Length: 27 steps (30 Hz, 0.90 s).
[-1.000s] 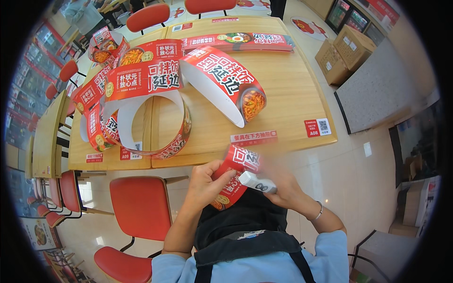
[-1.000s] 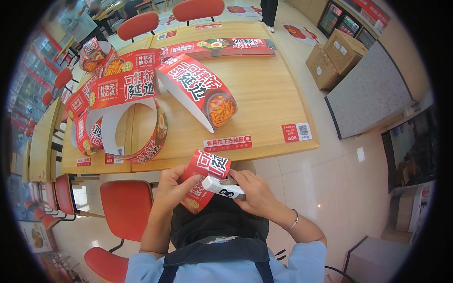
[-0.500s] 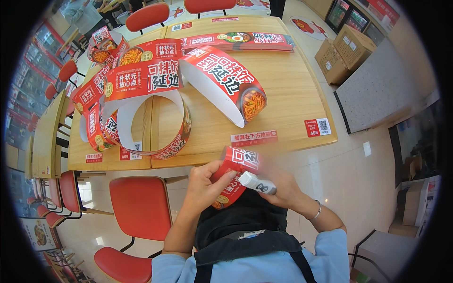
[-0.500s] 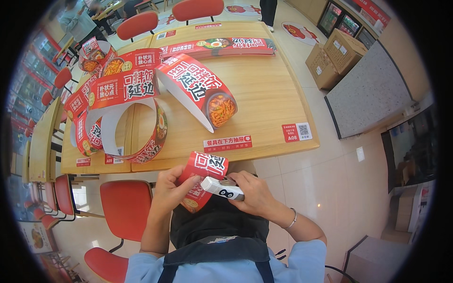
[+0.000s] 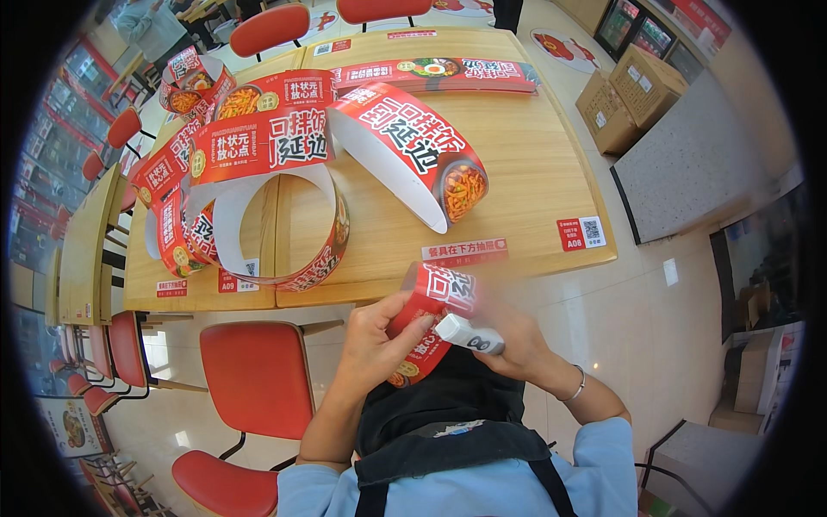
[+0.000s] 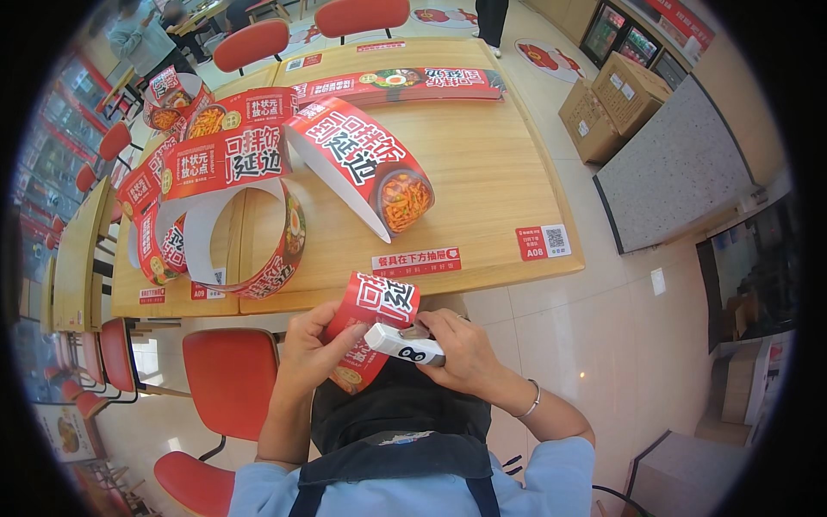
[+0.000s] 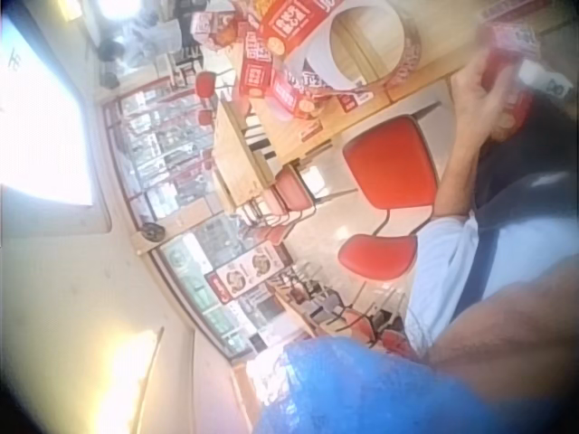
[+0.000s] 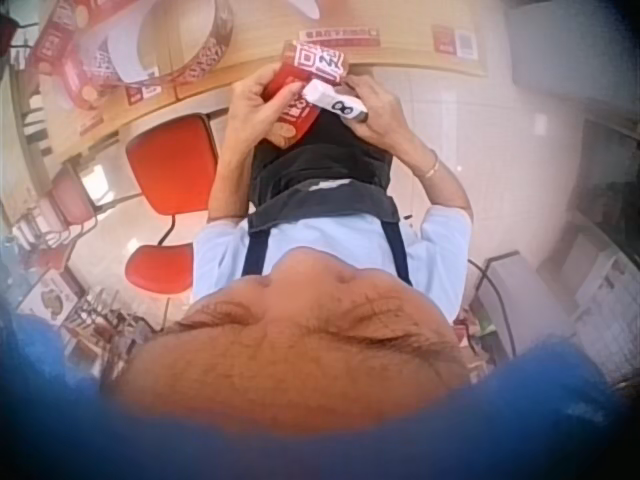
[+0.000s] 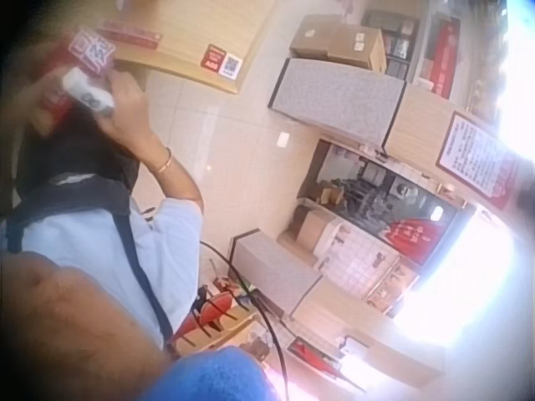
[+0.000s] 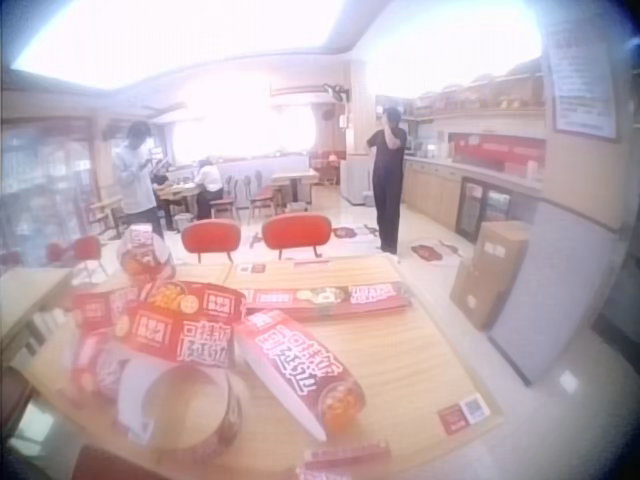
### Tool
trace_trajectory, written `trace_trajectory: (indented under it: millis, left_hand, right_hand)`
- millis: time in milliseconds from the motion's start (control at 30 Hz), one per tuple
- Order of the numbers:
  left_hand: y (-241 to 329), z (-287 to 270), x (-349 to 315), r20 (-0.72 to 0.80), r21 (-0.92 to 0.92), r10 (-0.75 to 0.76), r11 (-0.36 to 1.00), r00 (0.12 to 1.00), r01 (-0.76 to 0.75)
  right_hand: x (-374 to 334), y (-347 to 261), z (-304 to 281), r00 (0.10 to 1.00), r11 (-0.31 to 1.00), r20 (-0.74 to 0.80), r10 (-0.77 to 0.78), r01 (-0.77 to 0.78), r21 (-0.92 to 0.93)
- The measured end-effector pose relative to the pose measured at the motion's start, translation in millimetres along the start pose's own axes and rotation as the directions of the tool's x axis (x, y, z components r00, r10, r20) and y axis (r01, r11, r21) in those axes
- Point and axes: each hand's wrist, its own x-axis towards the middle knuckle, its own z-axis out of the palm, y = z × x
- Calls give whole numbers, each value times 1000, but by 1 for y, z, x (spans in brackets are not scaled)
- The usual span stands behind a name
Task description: The person assembles paper cups by wrapping printed red paper bands around white cup bodies and securing them with a handheld stapler. The person handles multiple cups one at a time, aligns the bands, and staples them in place on a wooden table.
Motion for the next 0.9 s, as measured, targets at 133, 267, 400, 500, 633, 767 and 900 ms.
trace_trajectory:
  millis: [133,267,400,500,633,767,900]
  left_hand:
    - [2,-1,0,22,1,-10,1000,1000,10]
    - [3,0,0,25,-2,8,1000,1000,-8]
    - [2,0,0,22,-16,25,1000,999,-25]
    - [2,0,-1,28,-19,26,999,999,-26]
    - [2,-2,0,56,6,31,999,998,-32]
    - [5,-2,0,63,-20,27,999,998,-25]
    - [7,-2,-1,68,-16,22,1000,997,-21]
  right_hand:
    - [0,1,0,1000,1000,10,19,-19,12]
    - [1,0,0,1000,999,10,17,-17,42]
    - [2,0,0,1000,998,20,10,-11,55]
    - [2,-2,-2,999,997,41,25,-28,75]
    - [0,1,2,998,993,48,33,-38,109]
    - [0,0,0,999,992,48,25,-31,120]
    - [-1,1,0,999,992,44,17,-23,127]
